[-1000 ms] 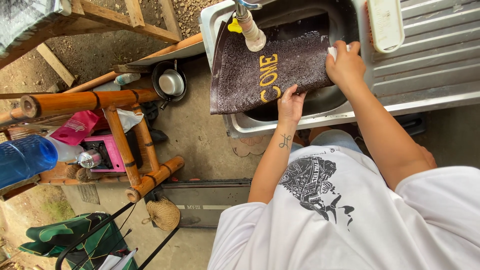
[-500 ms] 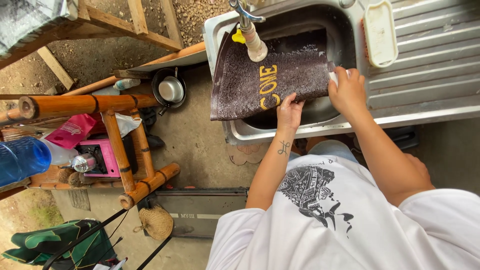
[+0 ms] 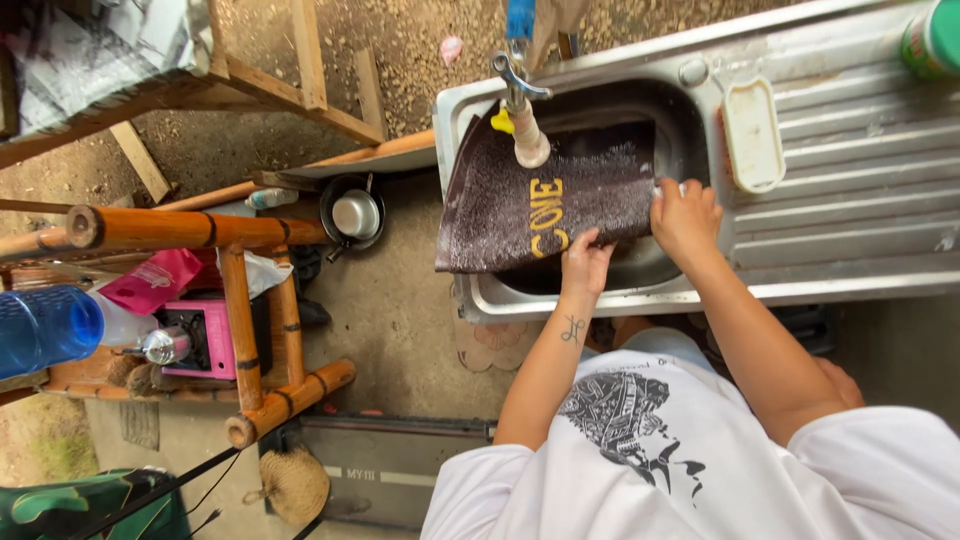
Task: Cleaning and scrubbing a floor mat in a sink using a sponge and a brush.
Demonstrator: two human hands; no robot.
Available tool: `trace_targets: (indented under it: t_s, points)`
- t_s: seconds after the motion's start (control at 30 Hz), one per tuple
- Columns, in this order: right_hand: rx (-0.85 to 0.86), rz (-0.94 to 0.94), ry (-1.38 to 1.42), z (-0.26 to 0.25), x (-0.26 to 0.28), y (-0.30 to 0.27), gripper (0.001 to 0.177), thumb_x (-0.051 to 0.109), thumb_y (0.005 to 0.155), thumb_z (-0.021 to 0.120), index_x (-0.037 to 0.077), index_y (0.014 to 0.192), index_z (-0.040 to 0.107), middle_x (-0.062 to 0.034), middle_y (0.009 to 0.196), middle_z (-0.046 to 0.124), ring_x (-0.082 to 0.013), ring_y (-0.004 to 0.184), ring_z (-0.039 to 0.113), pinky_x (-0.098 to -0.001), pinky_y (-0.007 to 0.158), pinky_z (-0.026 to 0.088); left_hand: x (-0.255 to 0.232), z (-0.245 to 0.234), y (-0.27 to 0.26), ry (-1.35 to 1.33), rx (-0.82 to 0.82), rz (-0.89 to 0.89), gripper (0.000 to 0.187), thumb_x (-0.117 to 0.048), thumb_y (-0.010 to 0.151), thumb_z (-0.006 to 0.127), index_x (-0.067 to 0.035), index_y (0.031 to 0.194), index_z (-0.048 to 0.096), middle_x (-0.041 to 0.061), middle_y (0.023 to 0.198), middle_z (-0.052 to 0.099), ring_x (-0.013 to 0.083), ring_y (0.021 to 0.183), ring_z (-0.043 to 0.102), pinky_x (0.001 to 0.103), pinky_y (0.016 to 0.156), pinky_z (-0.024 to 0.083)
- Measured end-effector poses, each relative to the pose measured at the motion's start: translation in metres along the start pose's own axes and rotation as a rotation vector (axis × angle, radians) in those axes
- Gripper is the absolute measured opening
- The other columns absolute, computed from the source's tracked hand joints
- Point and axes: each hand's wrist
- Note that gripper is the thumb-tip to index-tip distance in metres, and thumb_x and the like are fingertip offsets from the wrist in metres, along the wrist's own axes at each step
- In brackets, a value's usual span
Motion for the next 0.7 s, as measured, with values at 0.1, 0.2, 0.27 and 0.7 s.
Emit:
trace_targets:
  t_s: [0.1, 0.2, 0.27, 0.7]
  points:
    - [0.012, 0.01, -0.032, 0.005, -0.001, 0.002, 0.034, 0.028, 0.1, 0.06, 0.016, 0.131, 0.068, -0.0213, 0.125, 0.061, -0.0416, 0.113, 0.053, -0.0573, 0.092, 0.041, 0.001, -0.001, 0.006, 0.003, -0.042, -0.016, 0.035, 0.003, 0.092, 0.058, 0.003, 0.127, 0.056, 0.015, 0.128, 0.06, 0.031, 0.12, 0.06, 0.054, 0.11, 0.047]
    - [0.03, 0.007, -0.069, 0.009, -0.005, -0.002, 0.034, 0.029, 0.1, 0.06, 0.016, 0.131, 0.068, -0.0214, 0.125, 0.062, -0.0411, 0.112, 0.054, -0.0571, 0.091, 0.042, 0.005, -0.006, 0.003, -0.001, -0.093, -0.03, 0.032, 0.003, 0.092, 0.059, 0.002, 0.123, 0.058, 0.014, 0.125, 0.062, 0.0303, 0.118, 0.06, 0.054, 0.108, 0.048]
    - [0.035, -0.007, -0.083, 0.011, -0.006, -0.003, 0.034, 0.029, 0.1, 0.06, 0.015, 0.131, 0.068, -0.0215, 0.124, 0.062, -0.0407, 0.112, 0.054, -0.0569, 0.09, 0.042, 0.007, -0.009, 0.004, -0.011, -0.096, -0.024, 0.029, 0.003, 0.092, 0.06, 0.003, 0.122, 0.059, 0.015, 0.124, 0.063, 0.0305, 0.117, 0.061, 0.053, 0.107, 0.049]
    - [-0.113, -0.345, -0.09, 0.008, 0.041, -0.018, 0.031, 0.026, 0.099, 0.063, 0.014, 0.127, 0.069, -0.0213, 0.125, 0.066, -0.039, 0.111, 0.061, -0.0523, 0.088, 0.046, 0.009, -0.03, 0.007, -0.022, -0.084, -0.085, 0.023, 0.001, 0.091, 0.061, 0.004, 0.114, 0.062, 0.015, 0.117, 0.066, 0.0298, 0.112, 0.063, 0.049, 0.105, 0.049]
Point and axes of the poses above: each hand's wrist, its own y-axis towards the middle knuckle, its own z-axis out of the palm, x = y × z
